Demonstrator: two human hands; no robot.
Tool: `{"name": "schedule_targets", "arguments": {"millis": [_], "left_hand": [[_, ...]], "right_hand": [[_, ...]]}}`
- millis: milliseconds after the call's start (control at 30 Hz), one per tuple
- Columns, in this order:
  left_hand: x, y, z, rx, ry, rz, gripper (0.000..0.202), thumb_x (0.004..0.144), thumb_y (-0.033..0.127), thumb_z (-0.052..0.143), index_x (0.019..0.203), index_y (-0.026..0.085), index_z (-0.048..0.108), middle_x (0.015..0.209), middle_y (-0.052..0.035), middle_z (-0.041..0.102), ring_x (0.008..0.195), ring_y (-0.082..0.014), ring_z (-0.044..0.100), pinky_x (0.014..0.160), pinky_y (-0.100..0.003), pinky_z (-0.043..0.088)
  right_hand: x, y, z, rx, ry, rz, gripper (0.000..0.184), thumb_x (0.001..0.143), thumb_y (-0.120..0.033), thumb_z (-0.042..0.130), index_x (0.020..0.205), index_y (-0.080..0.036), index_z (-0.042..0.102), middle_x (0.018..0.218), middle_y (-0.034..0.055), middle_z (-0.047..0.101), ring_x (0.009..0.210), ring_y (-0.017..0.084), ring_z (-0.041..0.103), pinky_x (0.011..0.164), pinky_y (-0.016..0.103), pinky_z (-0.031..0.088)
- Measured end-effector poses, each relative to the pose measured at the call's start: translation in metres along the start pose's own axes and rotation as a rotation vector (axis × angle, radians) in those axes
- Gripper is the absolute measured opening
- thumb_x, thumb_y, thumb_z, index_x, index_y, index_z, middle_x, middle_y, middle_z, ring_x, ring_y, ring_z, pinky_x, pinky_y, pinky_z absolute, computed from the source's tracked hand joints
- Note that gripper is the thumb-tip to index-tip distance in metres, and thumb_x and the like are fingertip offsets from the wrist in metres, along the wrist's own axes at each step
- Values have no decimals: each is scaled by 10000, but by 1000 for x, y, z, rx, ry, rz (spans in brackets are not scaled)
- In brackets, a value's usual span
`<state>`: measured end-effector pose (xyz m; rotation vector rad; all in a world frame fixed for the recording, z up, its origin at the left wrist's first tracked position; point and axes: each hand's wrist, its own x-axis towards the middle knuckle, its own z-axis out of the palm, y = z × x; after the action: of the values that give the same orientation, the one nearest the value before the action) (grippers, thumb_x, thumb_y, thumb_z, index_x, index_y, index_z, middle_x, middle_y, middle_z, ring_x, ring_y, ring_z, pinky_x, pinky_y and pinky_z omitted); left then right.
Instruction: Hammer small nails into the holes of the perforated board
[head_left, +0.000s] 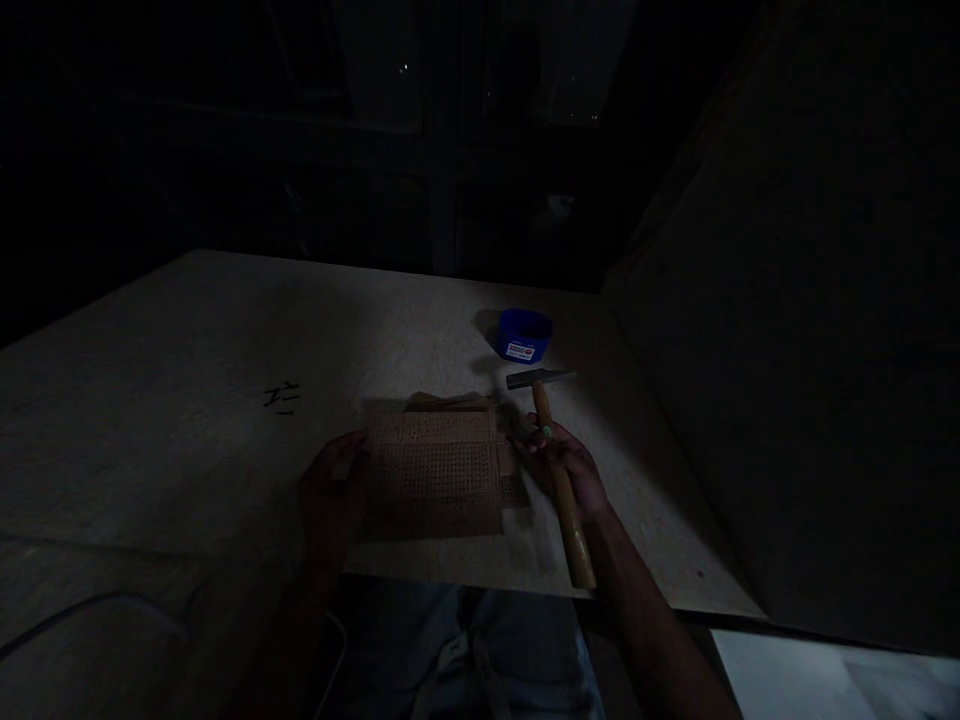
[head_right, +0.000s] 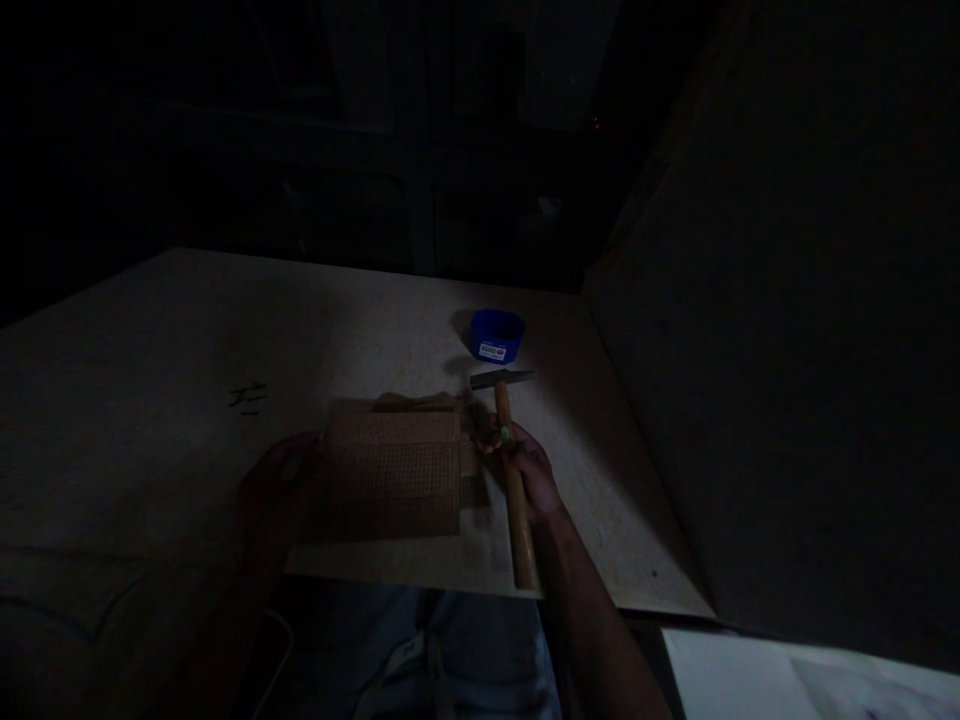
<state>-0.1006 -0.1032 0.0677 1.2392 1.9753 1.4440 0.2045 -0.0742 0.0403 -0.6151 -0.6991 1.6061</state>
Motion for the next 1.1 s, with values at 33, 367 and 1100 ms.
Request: {"name": "schedule_targets", "arguments": {"millis": [33, 367, 1100], "left_hand": [[-1, 6, 2, 20, -6, 53, 296, 793, 433, 658, 962, 213, 762, 1073, -82, 775, 1048, -285, 702, 992, -421, 528], [25, 35, 102, -198, -602, 183, 208, 769, 409, 722, 872, 246, 799, 933, -56, 804, 895, -251, 735, 850, -375, 584], [28, 3, 139, -226, -814, 181, 191, 791, 397, 721, 893, 271, 822, 982, -38, 812, 944, -260, 769, 904, -403, 607]], "right_hand": [[0, 0, 1, -11, 7, -8, 261, 664, -150, 755, 919, -203, 740, 801, -10, 670, 805, 183, 639, 1158, 488, 403], [-2, 4, 6, 33, -11, 96, 452, 673, -136, 786, 1118, -178, 722, 789, -25, 639, 763, 159, 619, 1102, 539, 473], [3, 16, 5, -5, -36, 170, 449, 690, -173, 805, 1132, -195, 731, 800, -24, 655, 765, 153, 630, 1090, 566, 481]]}}
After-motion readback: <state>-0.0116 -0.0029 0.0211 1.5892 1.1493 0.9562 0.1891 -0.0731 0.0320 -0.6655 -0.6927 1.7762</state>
